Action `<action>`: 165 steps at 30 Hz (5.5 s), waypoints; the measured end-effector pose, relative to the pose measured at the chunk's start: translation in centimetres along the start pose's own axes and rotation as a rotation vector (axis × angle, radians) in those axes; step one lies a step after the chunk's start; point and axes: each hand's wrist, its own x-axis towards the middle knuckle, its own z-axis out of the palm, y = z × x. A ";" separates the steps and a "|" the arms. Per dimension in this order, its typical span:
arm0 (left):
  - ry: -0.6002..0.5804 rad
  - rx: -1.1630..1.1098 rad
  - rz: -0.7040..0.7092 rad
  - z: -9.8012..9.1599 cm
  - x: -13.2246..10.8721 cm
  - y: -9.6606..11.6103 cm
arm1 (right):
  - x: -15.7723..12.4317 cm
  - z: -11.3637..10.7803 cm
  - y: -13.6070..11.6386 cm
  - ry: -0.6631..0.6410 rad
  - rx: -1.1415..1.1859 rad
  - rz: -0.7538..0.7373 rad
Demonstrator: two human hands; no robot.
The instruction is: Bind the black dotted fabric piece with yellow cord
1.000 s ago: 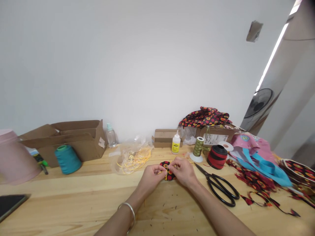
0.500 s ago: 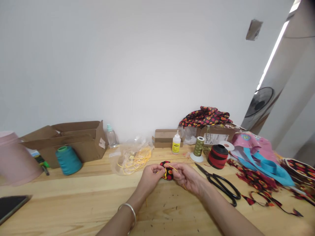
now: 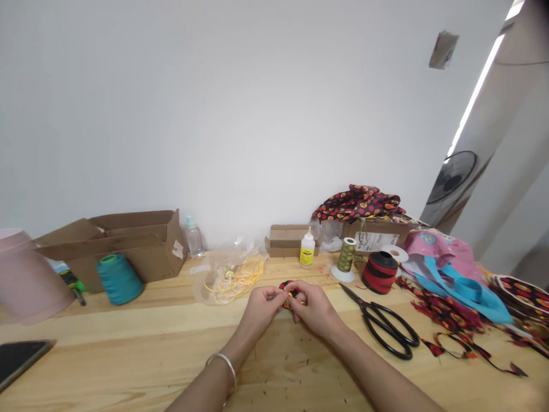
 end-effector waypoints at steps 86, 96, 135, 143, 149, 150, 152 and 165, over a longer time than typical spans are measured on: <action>0.068 -0.073 0.054 -0.1 -0.3 0.8 | 0.4 -1.5 0.3 0.031 -0.036 -0.068; 0.056 -0.128 0.049 -0.4 0.1 -0.1 | -0.2 -2.1 -1.2 0.090 -0.330 -0.348; 0.025 0.099 0.078 -0.5 0.4 -0.9 | 0.7 -1.5 1.1 -0.043 0.209 0.102; 0.029 0.022 0.045 -0.2 -0.1 -0.1 | 0.8 -2.0 0.0 0.017 0.382 0.165; 0.025 -0.036 0.034 -0.2 0.1 -0.3 | 1.0 -1.9 0.4 0.072 0.420 0.169; 0.026 -0.045 0.034 -0.2 0.1 -0.2 | 1.0 -1.9 0.4 0.086 0.419 0.164; 0.026 -0.049 0.033 -0.2 0.1 -0.2 | 1.1 -1.9 0.4 0.114 0.410 0.154; -0.013 0.032 -0.004 -0.4 0.1 -0.3 | 0.8 -2.1 -1.0 0.254 0.359 0.133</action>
